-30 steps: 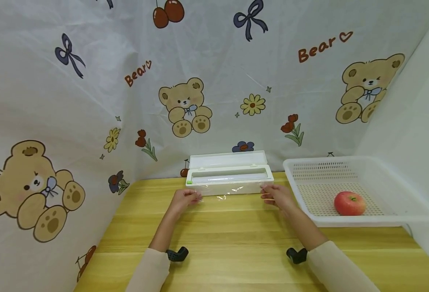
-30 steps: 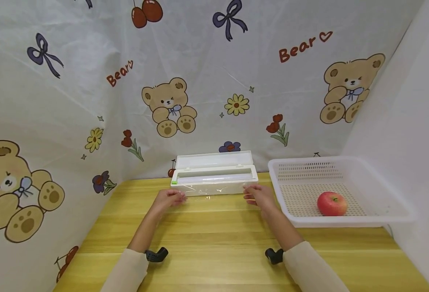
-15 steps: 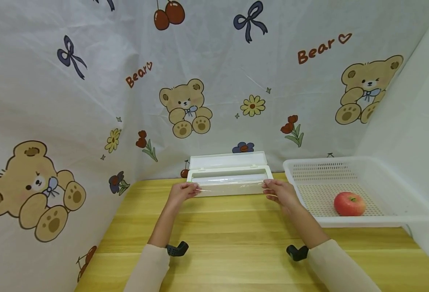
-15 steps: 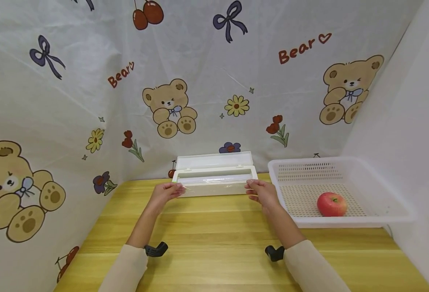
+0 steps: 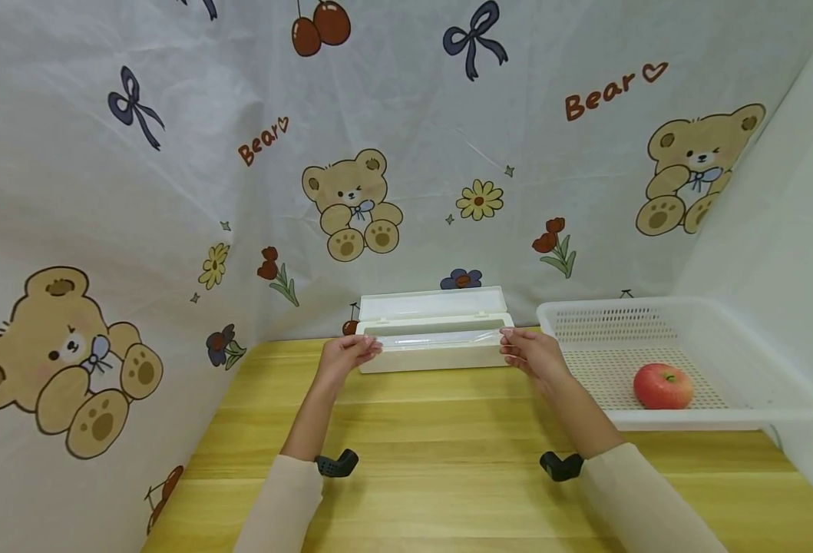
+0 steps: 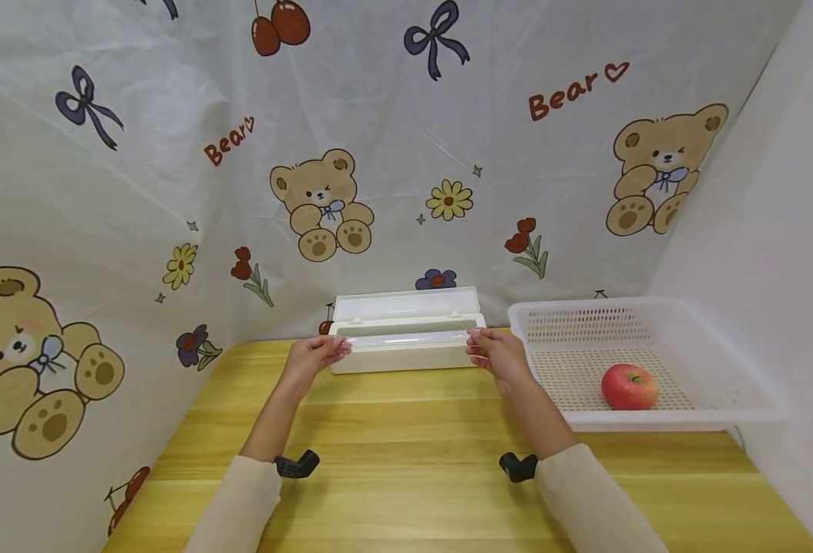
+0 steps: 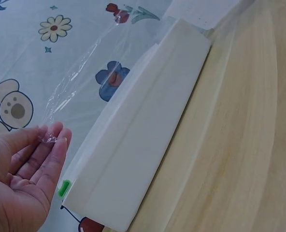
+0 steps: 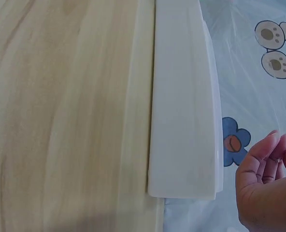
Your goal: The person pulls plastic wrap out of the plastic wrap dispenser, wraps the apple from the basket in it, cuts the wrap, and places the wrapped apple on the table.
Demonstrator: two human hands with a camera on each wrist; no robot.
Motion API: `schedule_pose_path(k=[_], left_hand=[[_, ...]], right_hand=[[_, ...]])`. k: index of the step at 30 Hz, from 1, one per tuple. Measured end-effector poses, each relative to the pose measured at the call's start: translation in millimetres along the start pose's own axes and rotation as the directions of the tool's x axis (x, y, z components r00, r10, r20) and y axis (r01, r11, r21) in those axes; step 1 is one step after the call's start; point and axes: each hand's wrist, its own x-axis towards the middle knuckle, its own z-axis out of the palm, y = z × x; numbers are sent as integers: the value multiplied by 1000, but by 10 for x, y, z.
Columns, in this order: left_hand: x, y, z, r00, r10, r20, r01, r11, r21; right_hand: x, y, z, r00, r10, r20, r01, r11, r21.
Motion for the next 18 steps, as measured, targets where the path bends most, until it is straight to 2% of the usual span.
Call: schedule_pose_path(k=[14,18], left_hand=[[10,122,7,999,37,4,-37,999,-18],[-13,156,12,997,73,20,-72,997,-34]], right_hand=[[-14,-128,-27,997,-82,0,82,994,-72],[-6,-124,-43,994,-112,0,112,991,-76]])
